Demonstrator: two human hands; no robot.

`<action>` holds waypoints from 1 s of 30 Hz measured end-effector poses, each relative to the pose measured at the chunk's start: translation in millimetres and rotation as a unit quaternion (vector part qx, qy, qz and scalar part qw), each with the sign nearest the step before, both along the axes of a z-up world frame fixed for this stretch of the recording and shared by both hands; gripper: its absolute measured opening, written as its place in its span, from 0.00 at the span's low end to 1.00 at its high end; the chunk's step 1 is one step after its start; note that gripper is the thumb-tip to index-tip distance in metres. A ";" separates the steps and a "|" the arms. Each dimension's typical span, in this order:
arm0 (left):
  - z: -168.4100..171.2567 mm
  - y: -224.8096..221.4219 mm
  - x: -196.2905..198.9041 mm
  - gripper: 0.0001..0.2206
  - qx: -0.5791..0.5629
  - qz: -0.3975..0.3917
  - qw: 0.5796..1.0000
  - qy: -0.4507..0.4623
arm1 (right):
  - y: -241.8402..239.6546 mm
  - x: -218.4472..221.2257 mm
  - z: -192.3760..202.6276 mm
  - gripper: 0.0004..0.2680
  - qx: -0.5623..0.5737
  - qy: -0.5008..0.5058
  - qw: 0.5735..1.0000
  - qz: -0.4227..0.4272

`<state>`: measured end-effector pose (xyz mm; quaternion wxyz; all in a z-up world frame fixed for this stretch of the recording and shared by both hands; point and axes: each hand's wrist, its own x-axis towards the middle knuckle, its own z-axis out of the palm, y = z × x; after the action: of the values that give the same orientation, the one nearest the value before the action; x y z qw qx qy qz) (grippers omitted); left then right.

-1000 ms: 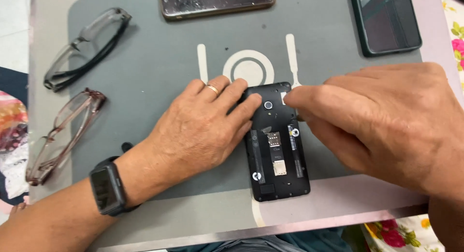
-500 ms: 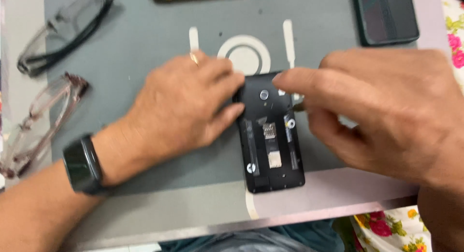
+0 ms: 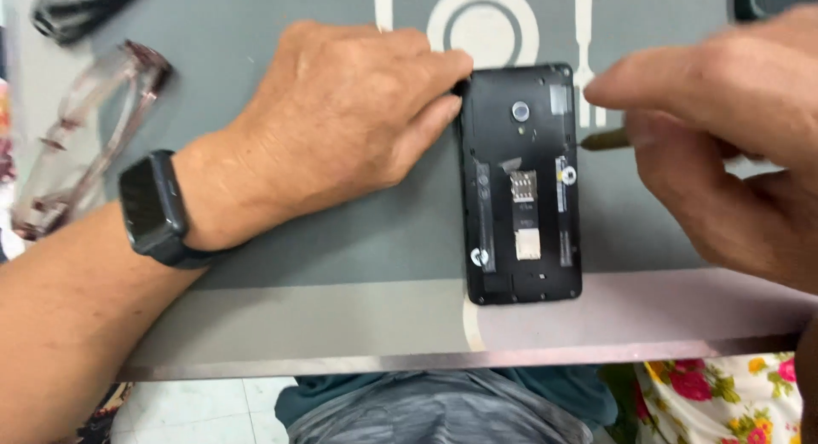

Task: The person works on the back of a disassembled smartphone placed on a grey mat. They use their fingers to press and adjust components near the camera module and then use a small screwdriver to manipulate parts on the internal circuit board.

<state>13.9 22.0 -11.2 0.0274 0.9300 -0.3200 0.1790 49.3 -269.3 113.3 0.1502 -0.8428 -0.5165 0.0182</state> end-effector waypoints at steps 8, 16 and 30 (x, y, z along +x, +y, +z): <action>3.3 1.1 5.5 0.05 -0.012 0.030 0.994 0.103 | -6.8 -3.1 -20.6 0.11 0.000 -0.033 0.999 -0.008; -5.7 2.2 5.1 0.05 -0.045 0.015 0.995 0.083 | -8.7 -11.5 -32.6 0.06 0.013 -0.060 0.996 -0.068; -3.6 1.6 6.5 0.05 -0.050 0.015 0.992 0.111 | -10.6 -6.6 -32.8 0.10 0.019 -0.017 0.999 -0.043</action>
<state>20.5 23.6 -14.8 0.1066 0.9462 -0.2920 0.0903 42.7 -279.9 80.5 0.1582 -0.8616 -0.4821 -0.0126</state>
